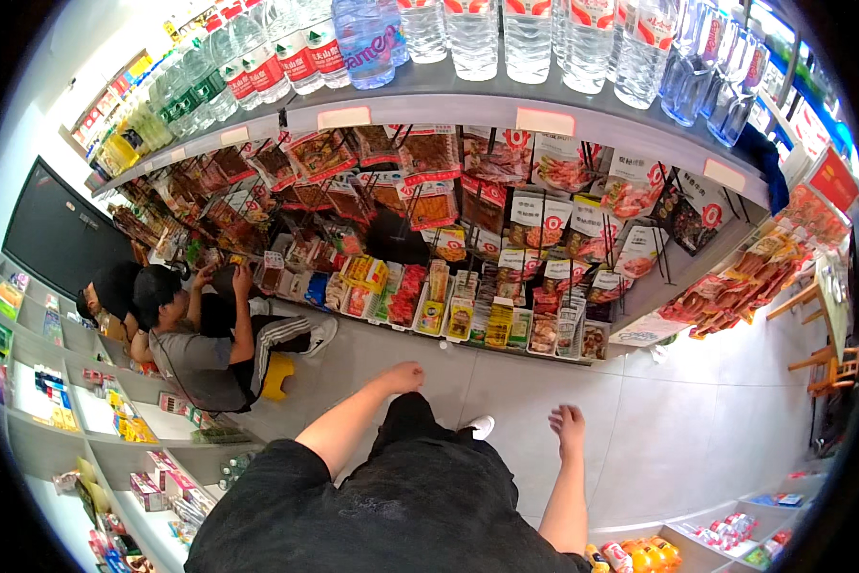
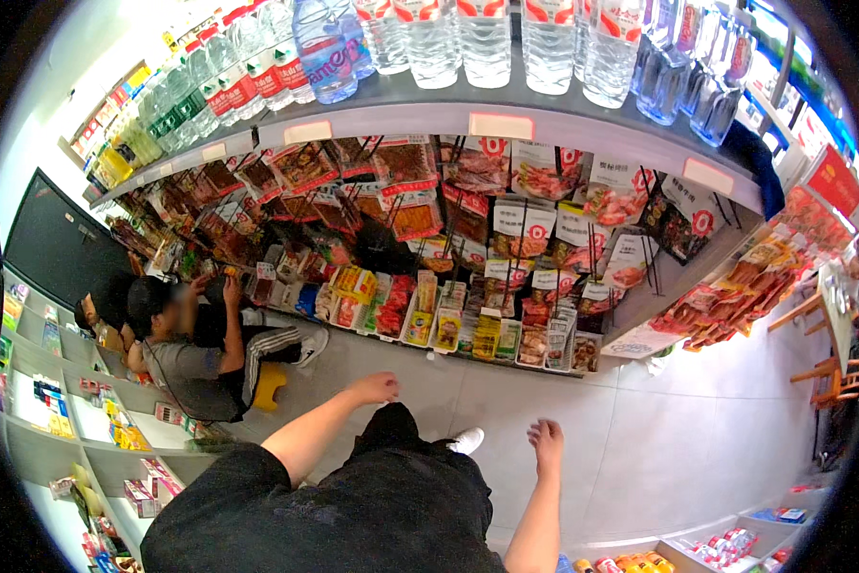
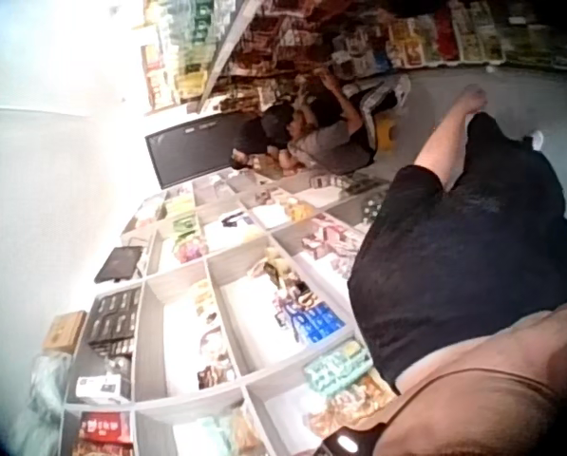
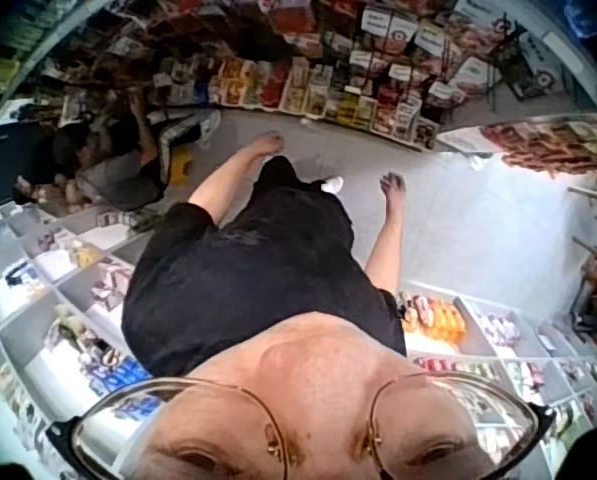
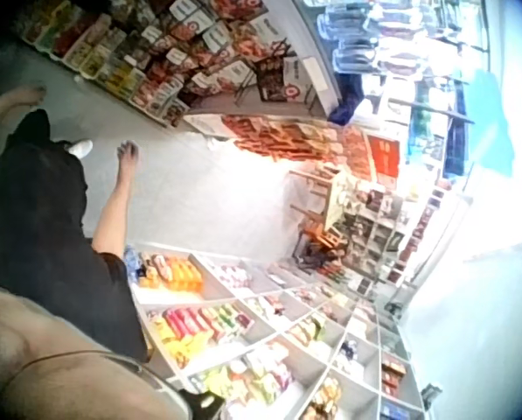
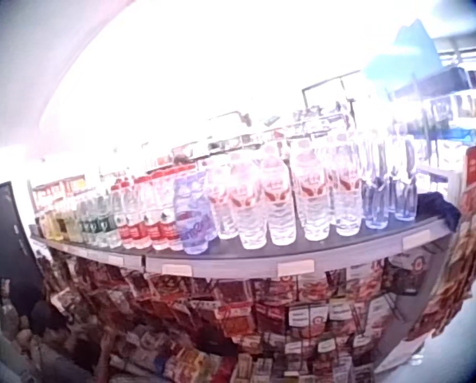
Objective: The person wipes a shelf with a blue cloth and places several water bottles from a lower area onto the upper shelf in a grocery store.
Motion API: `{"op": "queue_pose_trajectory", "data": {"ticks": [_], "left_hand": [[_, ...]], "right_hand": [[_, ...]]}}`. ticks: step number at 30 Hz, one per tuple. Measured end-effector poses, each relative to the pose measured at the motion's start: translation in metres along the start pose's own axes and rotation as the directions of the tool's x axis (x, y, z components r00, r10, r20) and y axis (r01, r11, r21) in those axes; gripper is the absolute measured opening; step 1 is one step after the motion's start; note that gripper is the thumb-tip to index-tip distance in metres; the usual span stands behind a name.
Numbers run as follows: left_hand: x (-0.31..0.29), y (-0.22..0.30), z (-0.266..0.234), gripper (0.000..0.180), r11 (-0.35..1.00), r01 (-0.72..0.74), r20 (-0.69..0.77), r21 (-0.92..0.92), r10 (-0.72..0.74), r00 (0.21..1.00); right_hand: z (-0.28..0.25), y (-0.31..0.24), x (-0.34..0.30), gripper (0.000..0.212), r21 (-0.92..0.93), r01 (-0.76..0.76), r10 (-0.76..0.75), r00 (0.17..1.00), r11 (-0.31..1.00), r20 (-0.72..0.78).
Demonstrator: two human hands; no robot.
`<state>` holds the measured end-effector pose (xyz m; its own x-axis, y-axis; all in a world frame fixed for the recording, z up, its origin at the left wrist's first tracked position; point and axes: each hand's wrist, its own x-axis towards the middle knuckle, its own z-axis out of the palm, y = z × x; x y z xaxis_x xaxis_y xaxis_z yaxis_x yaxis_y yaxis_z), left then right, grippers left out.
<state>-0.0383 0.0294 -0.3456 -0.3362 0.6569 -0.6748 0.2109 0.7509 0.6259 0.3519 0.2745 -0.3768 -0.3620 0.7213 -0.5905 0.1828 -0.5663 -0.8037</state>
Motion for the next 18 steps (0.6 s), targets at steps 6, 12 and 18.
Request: {"op": "queue_pose_trajectory", "data": {"ticks": [6, 12, 18], "left_hand": [[-0.027, 0.008, 0.025, 0.027, 0.992, -0.080, -0.010, -0.096, 0.079, 0.997], [-0.057, -0.118, 0.007, 0.023, 0.925, 0.369, 0.076, -0.085, -0.364, 0.928], [-0.088, -0.176, 0.005, 0.024, 0.840, 0.450, -0.027, -0.303, -0.480, 0.877]], "right_hand": [[0.050, -0.010, 0.011, 0.020, -0.271, 0.030, 0.013, 0.988, 0.962, 0.156], [-0.015, 0.105, -0.039, 0.021, -0.445, -0.454, 0.489, 0.871, 0.772, -0.041], [-0.044, 0.135, -0.107, 0.025, -0.374, -0.602, 0.584, 0.793, 0.705, -0.174]]}}
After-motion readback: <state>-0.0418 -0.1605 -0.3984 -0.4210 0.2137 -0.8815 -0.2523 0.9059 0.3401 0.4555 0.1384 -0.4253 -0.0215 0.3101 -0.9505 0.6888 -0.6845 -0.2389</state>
